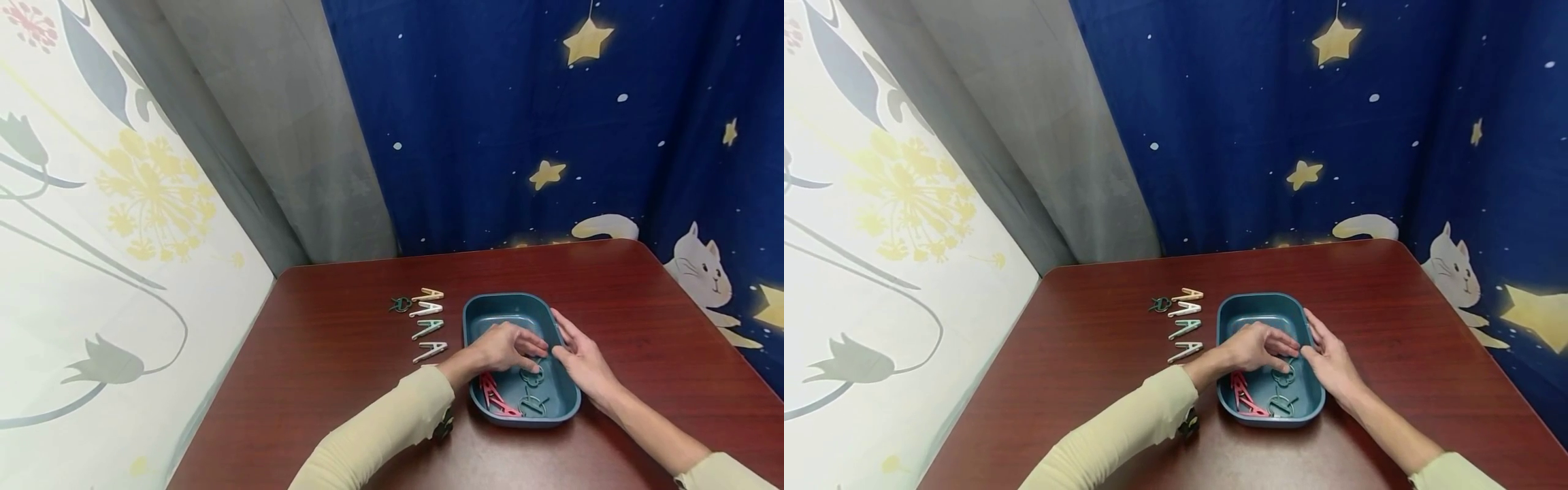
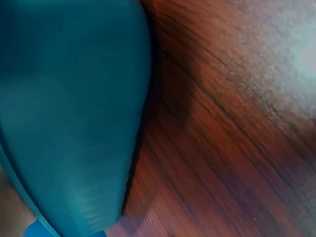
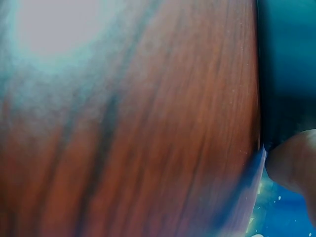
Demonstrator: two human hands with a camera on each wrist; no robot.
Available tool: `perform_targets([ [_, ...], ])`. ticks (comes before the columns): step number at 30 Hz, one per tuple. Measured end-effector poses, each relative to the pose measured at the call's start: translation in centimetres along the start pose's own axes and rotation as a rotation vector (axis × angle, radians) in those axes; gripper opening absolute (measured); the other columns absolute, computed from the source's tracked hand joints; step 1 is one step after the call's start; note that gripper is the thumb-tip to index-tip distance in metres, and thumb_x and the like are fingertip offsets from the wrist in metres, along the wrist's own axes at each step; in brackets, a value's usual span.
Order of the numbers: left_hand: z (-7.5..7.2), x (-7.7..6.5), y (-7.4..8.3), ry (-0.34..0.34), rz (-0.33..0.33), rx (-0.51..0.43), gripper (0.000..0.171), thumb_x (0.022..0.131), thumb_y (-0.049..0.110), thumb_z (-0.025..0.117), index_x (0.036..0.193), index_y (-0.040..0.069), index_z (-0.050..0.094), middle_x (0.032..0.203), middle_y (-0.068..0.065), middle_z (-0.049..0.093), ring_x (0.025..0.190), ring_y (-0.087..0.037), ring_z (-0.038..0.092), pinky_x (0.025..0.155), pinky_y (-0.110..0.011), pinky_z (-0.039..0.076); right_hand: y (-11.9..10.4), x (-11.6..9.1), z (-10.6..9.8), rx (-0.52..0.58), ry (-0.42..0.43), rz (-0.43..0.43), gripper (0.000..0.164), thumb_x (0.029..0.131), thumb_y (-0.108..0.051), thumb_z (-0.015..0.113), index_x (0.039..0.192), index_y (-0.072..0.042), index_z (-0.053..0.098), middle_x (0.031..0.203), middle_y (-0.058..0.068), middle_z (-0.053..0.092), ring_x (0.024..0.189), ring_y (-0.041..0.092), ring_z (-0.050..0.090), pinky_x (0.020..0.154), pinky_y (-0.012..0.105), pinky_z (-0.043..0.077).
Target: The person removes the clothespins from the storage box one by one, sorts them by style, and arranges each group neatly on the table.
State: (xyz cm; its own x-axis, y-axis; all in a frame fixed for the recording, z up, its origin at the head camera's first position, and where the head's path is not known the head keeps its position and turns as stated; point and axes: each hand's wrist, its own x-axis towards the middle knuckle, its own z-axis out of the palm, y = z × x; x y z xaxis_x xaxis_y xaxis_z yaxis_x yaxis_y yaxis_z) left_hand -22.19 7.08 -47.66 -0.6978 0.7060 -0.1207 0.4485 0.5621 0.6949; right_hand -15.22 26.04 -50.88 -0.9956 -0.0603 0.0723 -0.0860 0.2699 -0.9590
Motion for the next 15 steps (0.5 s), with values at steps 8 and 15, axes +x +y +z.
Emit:
perform_targets([
  [8, 0.2, 0.29, -0.08, -0.036, 0.092, 0.328, 0.047, 0.09, 0.029, 0.088, 0.135, 0.03, 0.073, 0.114, 0.029, 0.074, 0.115, 0.021, 0.056, 0.102, -0.008, 0.034, -0.03, 0.16, 0.05, 0.008, 0.003, -0.007, 0.075, 0.105, 0.007, 0.047, 0.171, -0.007, 0.013, 0.167, 0.029, 0.027, 0.146, 0.049, 0.036, 0.086, 0.01, 0.048],
  [15, 0.45, 0.31, -0.2, -0.025, 0.13, 0.367, 0.043, 0.093, 0.028, 0.086, 0.133, 0.029, 0.072, 0.115, 0.028, 0.074, 0.109, 0.019, 0.059, 0.095, -0.006, 0.038, -0.13, 0.2, 0.04, 0.007, 0.001, 0.004, 0.075, 0.105, 0.007, 0.046, 0.17, -0.006, 0.012, 0.167, 0.029, 0.027, 0.147, 0.051, 0.035, 0.086, 0.012, 0.05],
])
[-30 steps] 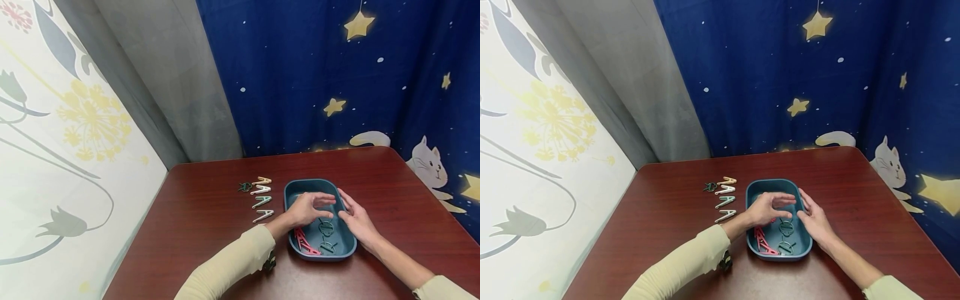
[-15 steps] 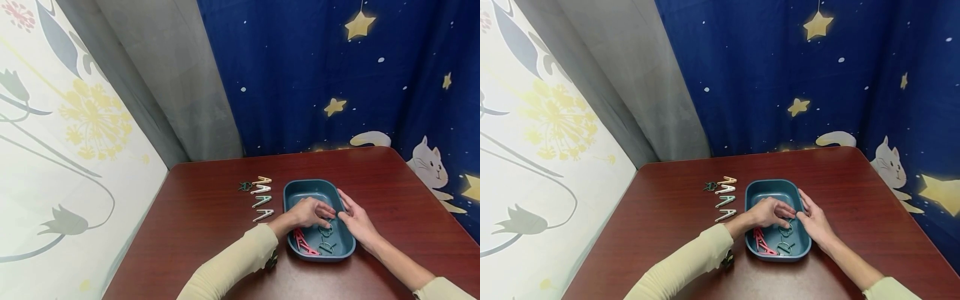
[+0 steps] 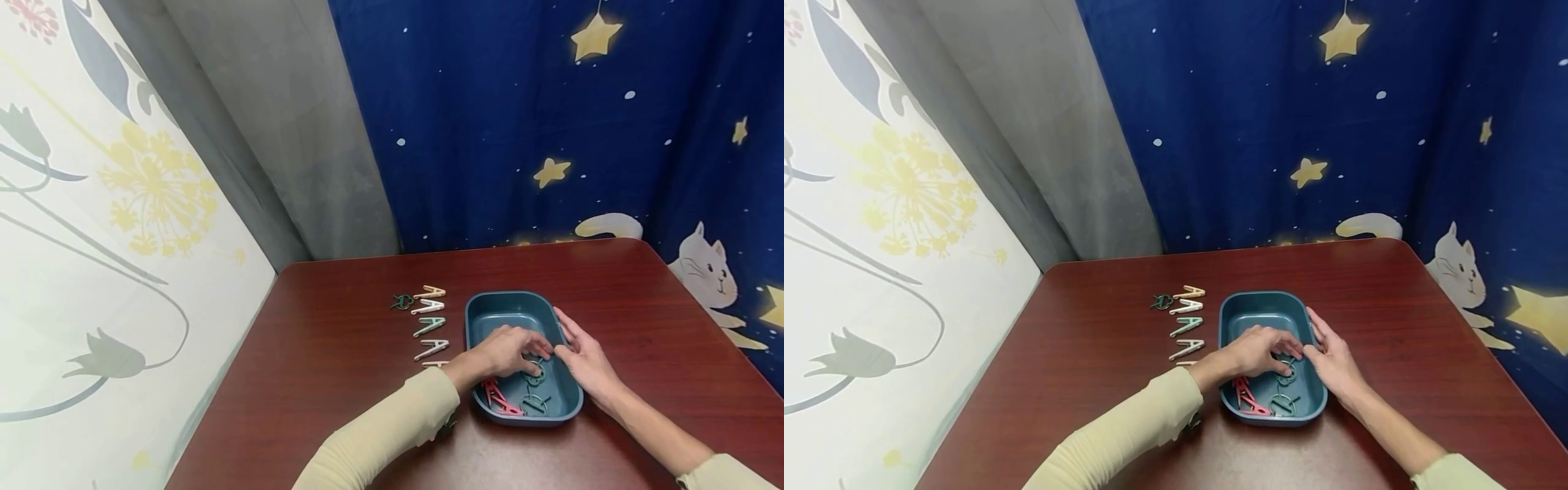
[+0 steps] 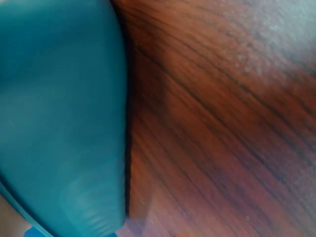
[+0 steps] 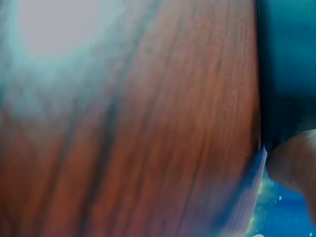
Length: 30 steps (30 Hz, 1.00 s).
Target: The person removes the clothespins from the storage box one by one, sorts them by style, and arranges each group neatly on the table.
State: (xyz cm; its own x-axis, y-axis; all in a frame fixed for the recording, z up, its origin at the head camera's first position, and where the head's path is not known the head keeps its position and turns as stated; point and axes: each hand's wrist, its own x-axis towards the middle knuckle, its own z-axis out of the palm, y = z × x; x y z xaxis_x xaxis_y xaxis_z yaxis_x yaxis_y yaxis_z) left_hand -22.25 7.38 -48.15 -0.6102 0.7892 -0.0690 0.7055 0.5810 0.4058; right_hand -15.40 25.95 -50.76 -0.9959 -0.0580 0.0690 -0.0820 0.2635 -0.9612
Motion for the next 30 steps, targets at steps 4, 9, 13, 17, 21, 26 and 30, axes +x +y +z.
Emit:
perform_targets([
  [4, 0.08, 0.08, 0.03, 0.009, 0.008, -0.007, 0.041, 0.093, 0.026, 0.085, 0.132, 0.027, 0.071, 0.116, 0.026, 0.073, 0.106, 0.018, 0.059, 0.092, -0.005, 0.039, 0.04, -0.05, -0.02, -0.003, 0.003, -0.007, 0.073, 0.106, 0.007, 0.046, 0.17, -0.006, 0.013, 0.167, 0.03, 0.028, 0.146, 0.046, 0.039, 0.086, 0.013, 0.051],
  [9, 0.2, 0.17, 0.07, 0.057, 0.021, -0.001, 0.038, 0.095, 0.026, 0.084, 0.13, 0.026, 0.071, 0.118, 0.022, 0.071, 0.101, 0.016, 0.058, 0.089, -0.004, 0.04, 0.26, -0.05, -0.05, 0.014, 0.013, -0.027, 0.074, 0.105, 0.007, 0.048, 0.17, -0.006, 0.015, 0.165, 0.031, 0.03, 0.132, 0.003, 0.052, 0.086, 0.014, 0.052],
  [13, 0.21, 0.08, 0.15, 0.095, 0.029, 0.0, 0.038, 0.095, 0.026, 0.084, 0.131, 0.026, 0.071, 0.117, 0.02, 0.068, 0.097, 0.015, 0.057, 0.085, -0.003, 0.04, 0.37, -0.11, 0.02, 0.05, 0.012, -0.031, 0.075, 0.104, 0.008, 0.049, 0.17, -0.006, 0.016, 0.165, 0.031, 0.03, 0.12, -0.014, 0.049, 0.087, 0.015, 0.053],
  [17, 0.16, 0.06, 0.26, 0.124, 0.031, -0.01, 0.037, 0.096, 0.027, 0.083, 0.131, 0.026, 0.072, 0.11, 0.023, 0.072, 0.091, 0.018, 0.055, 0.082, -0.003, 0.039, 0.36, -0.13, 0.07, 0.049, 0.013, -0.028, 0.075, 0.104, 0.008, 0.048, 0.17, -0.006, 0.016, 0.165, 0.031, 0.03, 0.119, -0.017, 0.048, 0.087, 0.015, 0.053],
  [21, 0.2, 0.11, 0.32, 0.168, 0.01, 0.004, 0.031, 0.095, 0.031, 0.083, 0.125, 0.029, 0.075, 0.099, 0.028, 0.072, 0.084, 0.022, 0.053, 0.08, -0.004, 0.038, 0.22, -0.09, -0.03, 0.043, 0.008, -0.028, 0.075, 0.104, 0.007, 0.047, 0.17, -0.007, 0.015, 0.166, 0.031, 0.029, 0.119, -0.018, 0.047, 0.087, 0.014, 0.052],
  [26, 0.39, 0.1, 0.35, 0.202, 0.006, 0.004, 0.023, 0.094, 0.031, 0.084, 0.116, 0.029, 0.076, 0.095, 0.027, 0.072, 0.084, 0.023, 0.054, 0.081, -0.005, 0.039, 0.18, -0.14, -0.08, 0.057, 0.003, -0.033, 0.074, 0.105, 0.006, 0.047, 0.171, -0.007, 0.014, 0.166, 0.031, 0.029, 0.117, -0.018, 0.049, 0.086, 0.016, 0.054],
  [30, 0.36, -0.12, 0.41, 0.21, 0.002, 0.013, 0.02, 0.096, 0.029, 0.083, 0.114, 0.029, 0.077, 0.099, 0.025, 0.073, 0.089, 0.021, 0.056, 0.084, -0.005, 0.04, 0.16, -0.25, 0.12, 0.064, 0.005, -0.039, 0.073, 0.105, 0.006, 0.046, 0.17, -0.006, 0.014, 0.166, 0.032, 0.028, 0.114, -0.018, 0.051, 0.085, 0.018, 0.056],
])
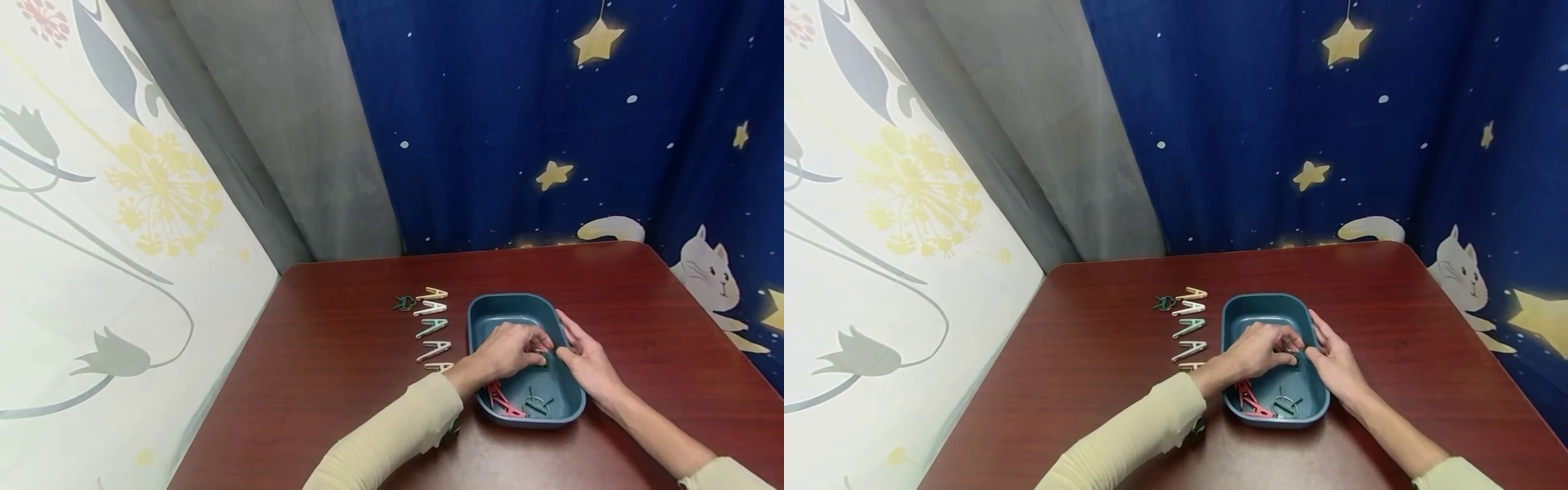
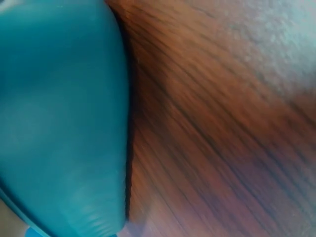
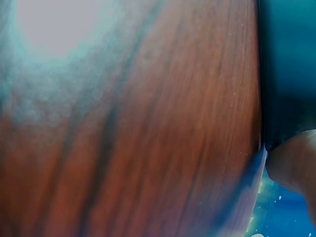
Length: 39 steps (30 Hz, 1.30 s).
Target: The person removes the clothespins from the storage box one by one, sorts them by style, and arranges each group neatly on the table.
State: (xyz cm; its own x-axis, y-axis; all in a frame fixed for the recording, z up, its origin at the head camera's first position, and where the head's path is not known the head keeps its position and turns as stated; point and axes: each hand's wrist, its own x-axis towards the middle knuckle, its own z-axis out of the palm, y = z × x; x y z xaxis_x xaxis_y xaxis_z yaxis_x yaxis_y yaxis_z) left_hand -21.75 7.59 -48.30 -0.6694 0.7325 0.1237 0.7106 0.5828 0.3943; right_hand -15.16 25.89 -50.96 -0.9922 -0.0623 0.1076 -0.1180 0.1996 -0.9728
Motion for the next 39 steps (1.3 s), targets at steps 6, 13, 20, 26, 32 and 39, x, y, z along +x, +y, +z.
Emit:
perform_targets([
  [6, -0.7, -0.3, 0.2, 0.043, -0.047, -0.023, 0.011, 0.099, 0.029, 0.078, 0.11, 0.029, 0.08, 0.094, 0.024, 0.07, 0.08, 0.016, 0.053, 0.074, -0.008, 0.04, 0.0, 0.0, 0.1, -0.022, 0.002, 0.011, 0.073, 0.106, 0.006, 0.046, 0.17, -0.006, 0.014, 0.166, 0.03, 0.029, 0.115, -0.016, 0.052, 0.085, 0.018, 0.055],
  [13, -2.9, -0.5, -0.5, 0.126, -0.066, -0.161, 0.017, 0.098, 0.03, 0.078, 0.114, 0.027, 0.078, 0.092, 0.022, 0.073, 0.077, 0.015, 0.059, 0.067, -0.008, 0.046, 0.0, 0.0, 0.1, -0.03, 0.019, -0.007, 0.073, 0.104, 0.007, 0.047, 0.17, -0.005, 0.016, 0.165, 0.031, 0.031, 0.118, -0.013, 0.053, 0.084, 0.017, 0.055],
  [20, -6.2, -0.7, -2.0, 0.258, -0.089, -0.412, 0.022, 0.097, 0.024, 0.079, 0.119, 0.02, 0.08, 0.097, 0.014, 0.078, 0.074, 0.004, 0.07, 0.067, -0.015, 0.055, -0.2, 0.0, 0.1, -0.062, 0.025, 0.014, 0.073, 0.105, 0.004, 0.047, 0.17, -0.007, 0.016, 0.167, 0.028, 0.031, 0.123, -0.012, 0.05, 0.086, 0.012, 0.05],
  [26, -9.2, -1.4, -4.5, 0.362, -0.118, -0.64, 0.024, 0.098, 0.009, 0.076, 0.122, 0.013, 0.079, 0.108, -0.001, 0.08, 0.089, -0.017, 0.079, 0.078, -0.031, 0.063, -0.2, -0.1, 0.3, -0.081, 0.042, 0.019, 0.073, 0.105, 0.005, 0.049, 0.17, -0.006, 0.018, 0.165, 0.029, 0.032, 0.126, -0.007, 0.051, 0.086, 0.01, 0.049],
  [32, -11.2, -2.7, -7.6, 0.41, -0.201, -0.647, 0.028, 0.098, 0.009, 0.076, 0.126, 0.012, 0.078, 0.109, 0.0, 0.081, 0.091, -0.011, 0.077, 0.083, -0.041, 0.063, 0.0, -0.1, 0.2, -0.079, 0.033, 0.042, 0.075, 0.104, 0.006, 0.05, 0.17, -0.008, 0.017, 0.166, 0.029, 0.032, 0.128, -0.002, 0.052, 0.085, 0.012, 0.05],
  [39, -12.4, -4.4, -10.9, 0.509, -0.281, -0.654, 0.024, 0.094, 0.014, 0.082, 0.118, 0.013, 0.082, 0.102, -0.001, 0.082, 0.093, -0.013, 0.078, 0.077, -0.034, 0.062, 0.0, -0.1, 0.2, -0.084, 0.034, 0.027, 0.074, 0.104, 0.006, 0.051, 0.17, -0.007, 0.018, 0.165, 0.029, 0.033, 0.126, -0.009, 0.049, 0.086, 0.01, 0.048],
])
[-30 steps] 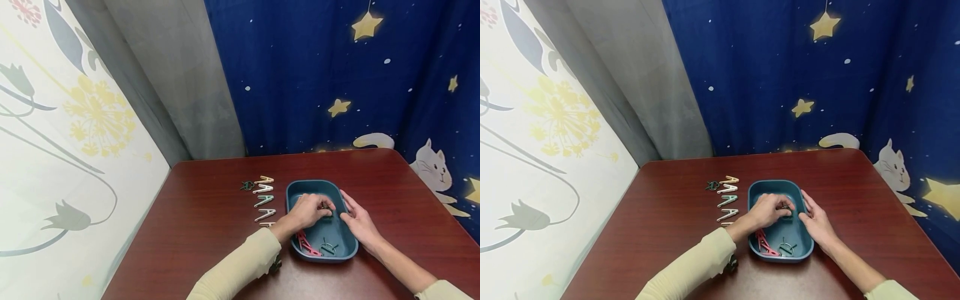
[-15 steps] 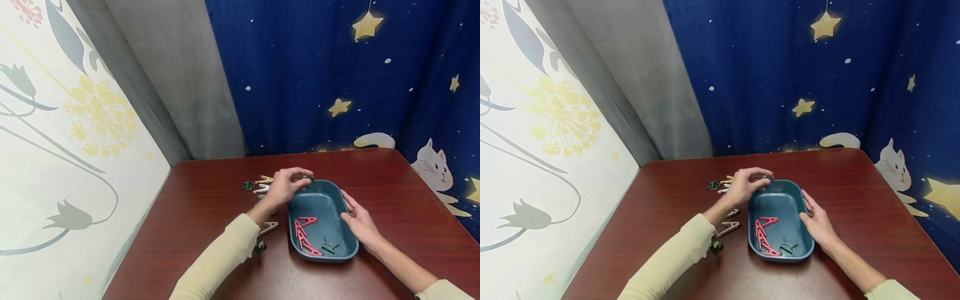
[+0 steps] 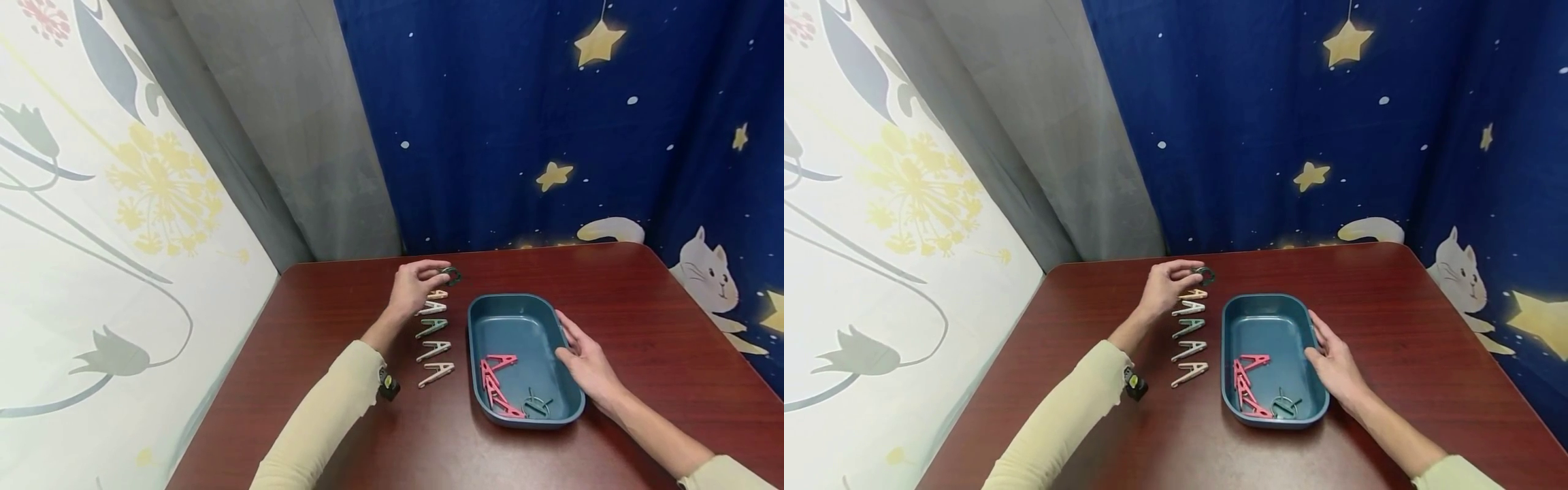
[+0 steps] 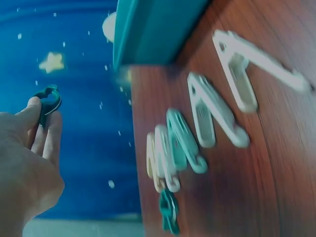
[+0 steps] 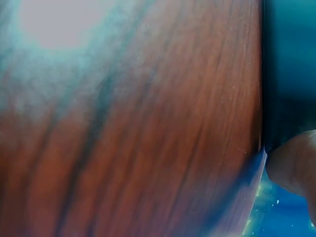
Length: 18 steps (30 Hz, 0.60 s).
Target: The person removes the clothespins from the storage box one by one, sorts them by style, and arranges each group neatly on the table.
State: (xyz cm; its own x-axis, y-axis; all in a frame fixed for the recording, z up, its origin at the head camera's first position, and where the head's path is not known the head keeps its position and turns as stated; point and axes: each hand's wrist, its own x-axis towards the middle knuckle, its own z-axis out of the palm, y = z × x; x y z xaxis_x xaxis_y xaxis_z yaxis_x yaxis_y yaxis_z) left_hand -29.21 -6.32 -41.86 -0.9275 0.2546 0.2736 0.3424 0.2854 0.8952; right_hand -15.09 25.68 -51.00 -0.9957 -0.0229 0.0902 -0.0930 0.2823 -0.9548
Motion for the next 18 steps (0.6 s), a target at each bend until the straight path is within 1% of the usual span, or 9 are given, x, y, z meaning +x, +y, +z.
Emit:
perform_targets([
  [1, -0.5, 0.0, -0.3, 0.017, -0.008, 0.001, 0.023, 0.094, 0.014, 0.083, 0.117, 0.014, 0.082, 0.101, -0.001, 0.082, 0.093, -0.015, 0.078, 0.073, -0.03, 0.06, 0.0, 0.0, 0.0, 0.001, 0.0, -0.001, 0.075, 0.104, 0.006, 0.051, 0.17, -0.007, 0.018, 0.165, 0.029, 0.033, 0.125, -0.01, 0.049, 0.087, 0.009, 0.047],
  [3, -1.4, -0.2, -1.0, 0.052, -0.032, -0.004, 0.022, 0.093, 0.015, 0.084, 0.115, 0.014, 0.083, 0.099, -0.001, 0.082, 0.093, -0.017, 0.079, 0.07, -0.023, 0.057, 0.0, 0.0, 0.0, 0.004, 0.003, -0.004, 0.074, 0.104, 0.005, 0.051, 0.17, -0.007, 0.018, 0.165, 0.029, 0.033, 0.124, -0.011, 0.049, 0.086, 0.009, 0.047],
  [6, -2.6, -0.4, -2.1, 0.107, -0.044, 0.027, 0.019, 0.092, 0.016, 0.086, 0.111, 0.014, 0.084, 0.094, 0.0, 0.082, 0.091, -0.015, 0.078, 0.067, -0.02, 0.053, 0.0, -0.1, 0.0, 0.012, 0.002, -0.005, 0.075, 0.104, 0.005, 0.051, 0.17, -0.008, 0.018, 0.165, 0.028, 0.033, 0.124, -0.012, 0.049, 0.086, 0.01, 0.047],
  [10, -3.8, -1.0, -3.9, 0.175, -0.053, 0.1, 0.017, 0.089, 0.016, 0.088, 0.105, 0.014, 0.085, 0.087, 0.0, 0.081, 0.086, -0.014, 0.077, 0.067, -0.02, 0.052, 0.0, -0.1, 0.0, 0.011, 0.007, -0.018, 0.074, 0.104, 0.006, 0.051, 0.17, -0.006, 0.019, 0.164, 0.03, 0.033, 0.122, -0.013, 0.049, 0.086, 0.009, 0.048],
  [13, -4.4, -1.6, -5.3, 0.204, -0.085, 0.128, 0.015, 0.089, 0.018, 0.089, 0.103, 0.014, 0.085, 0.085, 0.001, 0.08, 0.084, -0.019, 0.078, 0.065, -0.021, 0.053, 0.0, -0.1, 0.0, 0.008, 0.009, -0.024, 0.074, 0.104, 0.006, 0.051, 0.17, -0.006, 0.019, 0.164, 0.03, 0.033, 0.122, -0.014, 0.048, 0.086, 0.009, 0.047],
  [15, -4.7, -2.0, -6.2, 0.212, -0.107, 0.143, 0.015, 0.089, 0.02, 0.089, 0.102, 0.014, 0.084, 0.085, 0.002, 0.08, 0.084, -0.02, 0.078, 0.065, -0.023, 0.053, 0.0, -0.1, 0.0, 0.008, 0.009, -0.025, 0.074, 0.104, 0.005, 0.051, 0.17, -0.007, 0.019, 0.164, 0.03, 0.033, 0.121, -0.014, 0.049, 0.086, 0.009, 0.047],
  [17, -4.9, -2.3, -7.0, 0.206, -0.122, 0.132, 0.015, 0.091, 0.018, 0.087, 0.104, 0.011, 0.084, 0.086, 0.0, 0.08, 0.084, -0.021, 0.079, 0.067, -0.026, 0.057, 0.0, -0.1, 0.0, 0.009, 0.009, -0.022, 0.074, 0.104, 0.005, 0.051, 0.17, -0.007, 0.019, 0.165, 0.029, 0.033, 0.121, -0.014, 0.048, 0.086, 0.009, 0.047],
  [18, -5.0, -2.5, -7.3, 0.202, -0.129, 0.126, 0.016, 0.091, 0.018, 0.087, 0.105, 0.01, 0.083, 0.087, -0.001, 0.08, 0.084, -0.02, 0.079, 0.068, -0.028, 0.059, 0.0, -0.1, 0.0, 0.011, 0.01, -0.021, 0.074, 0.104, 0.005, 0.05, 0.17, -0.007, 0.019, 0.165, 0.029, 0.033, 0.121, -0.014, 0.049, 0.086, 0.009, 0.048],
])
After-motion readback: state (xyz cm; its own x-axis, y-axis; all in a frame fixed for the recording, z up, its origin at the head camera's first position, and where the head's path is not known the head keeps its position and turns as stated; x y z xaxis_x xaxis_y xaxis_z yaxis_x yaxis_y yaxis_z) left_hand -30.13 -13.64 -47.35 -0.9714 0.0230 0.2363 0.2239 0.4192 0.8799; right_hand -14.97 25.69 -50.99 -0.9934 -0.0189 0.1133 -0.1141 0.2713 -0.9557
